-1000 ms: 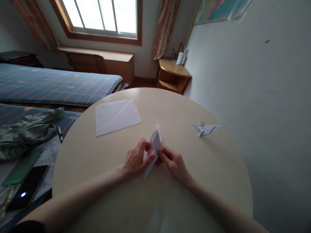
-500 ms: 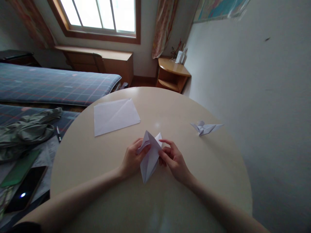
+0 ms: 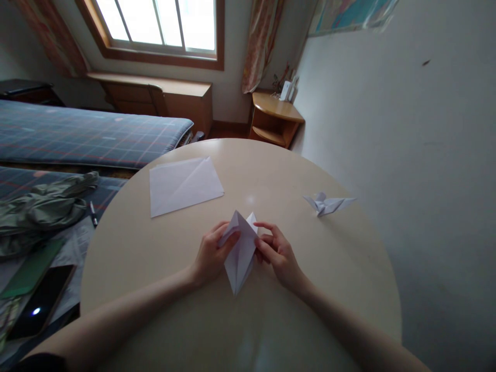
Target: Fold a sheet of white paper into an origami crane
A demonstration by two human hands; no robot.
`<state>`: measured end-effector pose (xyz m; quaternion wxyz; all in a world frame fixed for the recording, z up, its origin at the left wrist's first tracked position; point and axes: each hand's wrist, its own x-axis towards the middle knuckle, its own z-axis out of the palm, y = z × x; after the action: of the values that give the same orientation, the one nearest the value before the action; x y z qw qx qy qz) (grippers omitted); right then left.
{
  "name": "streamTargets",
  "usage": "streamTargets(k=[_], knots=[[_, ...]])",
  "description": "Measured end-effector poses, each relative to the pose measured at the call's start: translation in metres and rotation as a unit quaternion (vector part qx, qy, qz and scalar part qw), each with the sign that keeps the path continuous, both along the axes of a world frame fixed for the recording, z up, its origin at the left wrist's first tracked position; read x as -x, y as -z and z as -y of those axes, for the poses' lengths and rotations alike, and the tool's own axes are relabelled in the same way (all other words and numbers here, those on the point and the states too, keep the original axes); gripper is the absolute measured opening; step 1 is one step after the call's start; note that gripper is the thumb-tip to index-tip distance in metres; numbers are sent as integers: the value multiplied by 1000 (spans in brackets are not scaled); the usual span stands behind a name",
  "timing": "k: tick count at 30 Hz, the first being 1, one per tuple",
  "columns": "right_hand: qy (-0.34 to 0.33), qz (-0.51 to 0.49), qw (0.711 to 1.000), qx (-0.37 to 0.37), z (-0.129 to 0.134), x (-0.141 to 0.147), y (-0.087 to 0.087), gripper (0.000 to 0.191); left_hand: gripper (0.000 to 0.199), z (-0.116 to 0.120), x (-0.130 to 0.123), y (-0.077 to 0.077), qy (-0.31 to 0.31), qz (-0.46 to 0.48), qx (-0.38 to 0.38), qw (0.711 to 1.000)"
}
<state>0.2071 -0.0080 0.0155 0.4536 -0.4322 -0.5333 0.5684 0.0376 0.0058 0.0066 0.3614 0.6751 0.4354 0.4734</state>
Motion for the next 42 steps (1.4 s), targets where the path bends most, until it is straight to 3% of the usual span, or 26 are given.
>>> streamTargets(k=[14,20,27,35,42], knots=[[-3,-19,1000,-1,-3,-1,0,32,26,2,1,-2,20,-19,-8,1000],[-25,-21,999,40,-10,-7,9,33,50,4,7,1,90,84,62,990],[-9,-21,997,70,-11,-8,11,31,52,-2,4,-2,131,120,115,977],[-50,36,998,25,-4,-4,7,35,53,-3,0,2,107,57,96,988],[-38,1,999,37,-6,-4,3,36,41,-2,-2,-3,79,33,100,991]])
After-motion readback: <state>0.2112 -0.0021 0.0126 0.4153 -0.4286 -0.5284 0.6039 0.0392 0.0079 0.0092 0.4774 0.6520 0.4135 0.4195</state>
